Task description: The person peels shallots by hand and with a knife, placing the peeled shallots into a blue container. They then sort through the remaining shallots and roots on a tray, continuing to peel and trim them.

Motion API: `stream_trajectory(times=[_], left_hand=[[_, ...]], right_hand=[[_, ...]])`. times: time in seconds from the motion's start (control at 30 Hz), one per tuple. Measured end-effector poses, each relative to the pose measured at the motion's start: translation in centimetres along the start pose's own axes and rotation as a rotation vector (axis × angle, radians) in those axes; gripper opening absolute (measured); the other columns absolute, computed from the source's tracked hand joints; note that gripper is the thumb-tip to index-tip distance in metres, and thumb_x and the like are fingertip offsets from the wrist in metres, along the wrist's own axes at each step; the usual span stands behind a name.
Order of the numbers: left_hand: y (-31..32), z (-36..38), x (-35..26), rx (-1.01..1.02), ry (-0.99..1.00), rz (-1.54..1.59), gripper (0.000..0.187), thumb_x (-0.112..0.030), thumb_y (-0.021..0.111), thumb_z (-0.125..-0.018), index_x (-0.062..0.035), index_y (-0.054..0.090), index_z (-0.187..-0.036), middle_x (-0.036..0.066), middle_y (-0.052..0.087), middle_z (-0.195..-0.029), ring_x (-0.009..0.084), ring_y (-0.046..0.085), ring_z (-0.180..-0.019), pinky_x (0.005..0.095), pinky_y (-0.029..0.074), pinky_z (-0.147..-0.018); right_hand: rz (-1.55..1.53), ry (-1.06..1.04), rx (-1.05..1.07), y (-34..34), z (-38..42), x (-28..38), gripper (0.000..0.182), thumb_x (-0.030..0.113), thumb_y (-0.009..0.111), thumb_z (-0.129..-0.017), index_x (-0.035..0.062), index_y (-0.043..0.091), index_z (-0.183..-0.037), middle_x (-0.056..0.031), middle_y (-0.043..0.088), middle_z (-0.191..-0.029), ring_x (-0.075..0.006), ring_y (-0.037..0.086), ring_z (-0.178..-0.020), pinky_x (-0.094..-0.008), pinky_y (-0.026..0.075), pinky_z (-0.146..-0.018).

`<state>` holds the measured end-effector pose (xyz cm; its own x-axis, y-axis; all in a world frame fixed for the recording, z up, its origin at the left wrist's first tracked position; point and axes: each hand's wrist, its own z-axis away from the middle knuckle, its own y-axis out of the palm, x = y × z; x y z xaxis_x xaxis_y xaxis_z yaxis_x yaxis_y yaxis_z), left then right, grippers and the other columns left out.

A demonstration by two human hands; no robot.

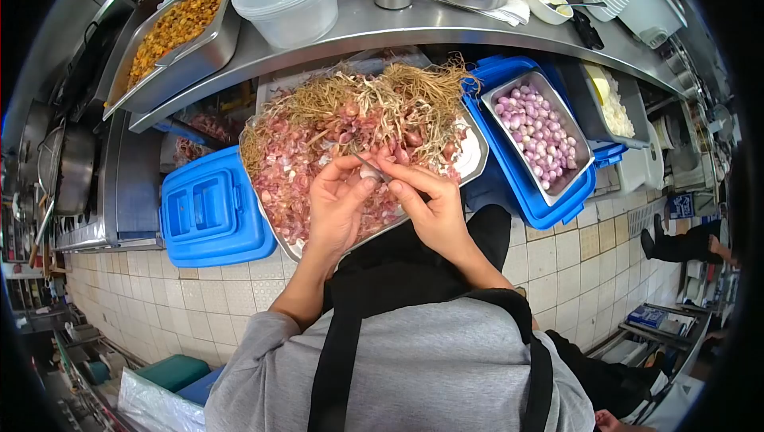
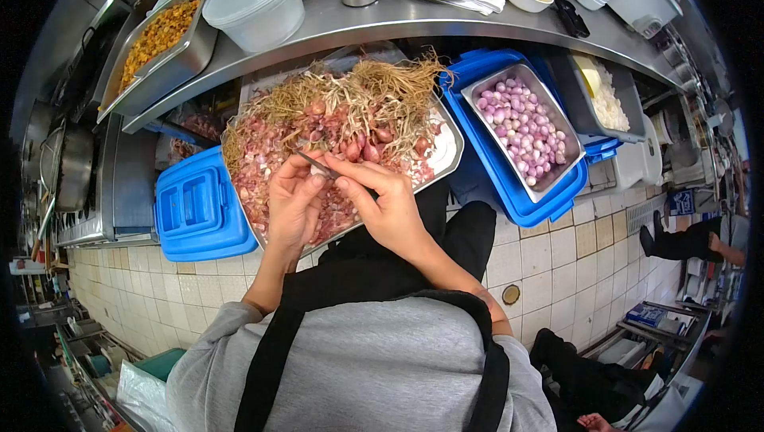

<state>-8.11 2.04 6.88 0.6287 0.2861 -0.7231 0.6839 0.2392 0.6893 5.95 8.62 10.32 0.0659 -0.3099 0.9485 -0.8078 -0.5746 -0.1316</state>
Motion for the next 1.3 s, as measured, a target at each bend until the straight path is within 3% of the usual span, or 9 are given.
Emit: stream_trajectory(times=[0.27, 0.5, 0.6, 0.7, 0.8, 0.9, 0.93, 1.07, 1.3], left_hand=[[0.8, 0.6, -0.2, -0.031, -0.053, 0.032, 0.031, 0.01, 0.056, -0.082, 0.0024, 0.053, -0.112, 0.014, 0.057, -0.113, 0.0205, 0.057, -0.106, 0.032, 0.045, -0.094], [0.5, 0.5, 0.1, -0.022, -0.007, 0.042, 0.03, 0.01, 0.057, -0.082, 0.0024, 0.053, -0.111, 0.014, 0.058, -0.111, 0.02, 0.057, -0.106, 0.031, 0.045, -0.094], [0.4, 0.6, 0.0, -0.004, 0.002, 0.033, 0.03, 0.01, 0.057, -0.082, 0.0029, 0.053, -0.111, 0.014, 0.058, -0.112, 0.02, 0.056, -0.106, 0.031, 0.045, -0.094], [0.4, 0.6, -0.1, 0.015, -0.004, 0.025, 0.031, 0.009, 0.057, -0.082, 0.0037, 0.053, -0.112, 0.015, 0.058, -0.113, 0.02, 0.056, -0.106, 0.031, 0.045, -0.094], [0.1, 0.7, -0.3, 0.064, -0.047, 0.003, 0.033, 0.007, 0.058, -0.082, 0.0043, 0.053, -0.115, 0.015, 0.057, -0.115, 0.02, 0.057, -0.105, 0.0307, 0.046, -0.093], [0.8, 0.7, -0.7, 0.077, -0.059, -0.038, 0.034, 0.004, 0.059, -0.083, 0.0045, 0.053, -0.116, 0.014, 0.06, -0.109, 0.019, 0.059, -0.1, 0.03, 0.049, -0.088], [1.1, 0.7, -0.8, 0.073, -0.054, -0.054, 0.034, 0.002, 0.059, -0.083, 0.0045, 0.053, -0.116, 0.013, 0.061, -0.106, 0.0184, 0.06, -0.097, 0.0298, 0.05, -0.085], [0.5, 0.2, -1.1, 0.06, -0.033, -0.051, 0.033, 0.007, 0.059, -0.081, 0.0045, 0.055, -0.114, 0.014, 0.057, -0.116, 0.019, 0.058, -0.102, 0.0299, 0.047, -0.09], [0.8, 0.1, -1.6, 0.077, 0.142, -0.307, 0.028, 0.012, 0.056, -0.079, 0.0045, 0.059, -0.106, 0.01, 0.054, -0.109, 0.0174, 0.058, -0.099, 0.0286, 0.046, -0.088]], right_hand=[[-0.309, 0.224, -0.017, 0.0, 0.2, -1.3, 0.028, 0.003, 0.057, -0.086, -0.0012, 0.06, -0.114, -0.0116, 0.065, -0.089, -0.0098, 0.058, -0.079, -0.0257, 0.047, -0.071], [0.067, -0.146, -0.076, 0.7, 0.0, -0.7, 0.029, 0.004, 0.058, -0.085, 0.0002, 0.06, -0.114, -0.013, 0.064, -0.086, -0.0146, 0.06, -0.074, -0.0256, 0.047, -0.068], [0.121, -0.063, -0.029, 0.3, 0.2, 0.4, 0.029, 0.004, 0.059, -0.084, 0.0006, 0.06, -0.113, -0.0131, 0.063, -0.082, -0.0175, 0.06, -0.072, -0.0266, 0.047, -0.068], [0.037, -0.076, -0.033, 0.3, 0.1, -1.1, 0.028, 0.008, 0.058, -0.087, 0.0013, 0.06, -0.114, -0.0084, 0.061, -0.076, -0.0123, 0.055, -0.062, -0.0233, 0.044, -0.058], [-0.535, 0.347, 0.052, -0.4, 0.3, -1.5, 0.027, 0.012, 0.054, -0.091, 0.0026, 0.06, -0.116, -0.0032, 0.058, -0.072, -0.0061, 0.046, -0.052, -0.0182, 0.035, -0.048], [-0.577, 0.366, -0.055, -0.6, -0.1, -2.9, 0.028, 0.016, 0.051, -0.094, 0.0039, 0.059, -0.117, 0.0006, 0.053, -0.069, -0.0018, 0.037, -0.048, -0.0149, 0.026, -0.044], [-0.515, 0.383, -0.027, -1.3, -0.1, -2.8, 0.028, 0.014, 0.053, -0.092, 0.0021, 0.059, -0.117, -0.0025, 0.06, -0.076, -0.0054, 0.047, -0.054, -0.0189, 0.037, -0.048], [-0.087, 0.052, -0.041, -0.9, 0.2, -2.0, 0.029, 0.009, 0.059, -0.086, 0.0014, 0.059, -0.115, -0.0081, 0.066, -0.09, -0.014, 0.059, -0.072, -0.0272, 0.047, -0.064], [0.181, -0.125, 0.06, -0.8, 0.2, 0.1, 0.031, 0.004, 0.062, -0.08, 0.0018, 0.062, -0.111, -0.0118, 0.066, -0.101, -0.0199, 0.064, -0.086, -0.028, 0.049, -0.076]])
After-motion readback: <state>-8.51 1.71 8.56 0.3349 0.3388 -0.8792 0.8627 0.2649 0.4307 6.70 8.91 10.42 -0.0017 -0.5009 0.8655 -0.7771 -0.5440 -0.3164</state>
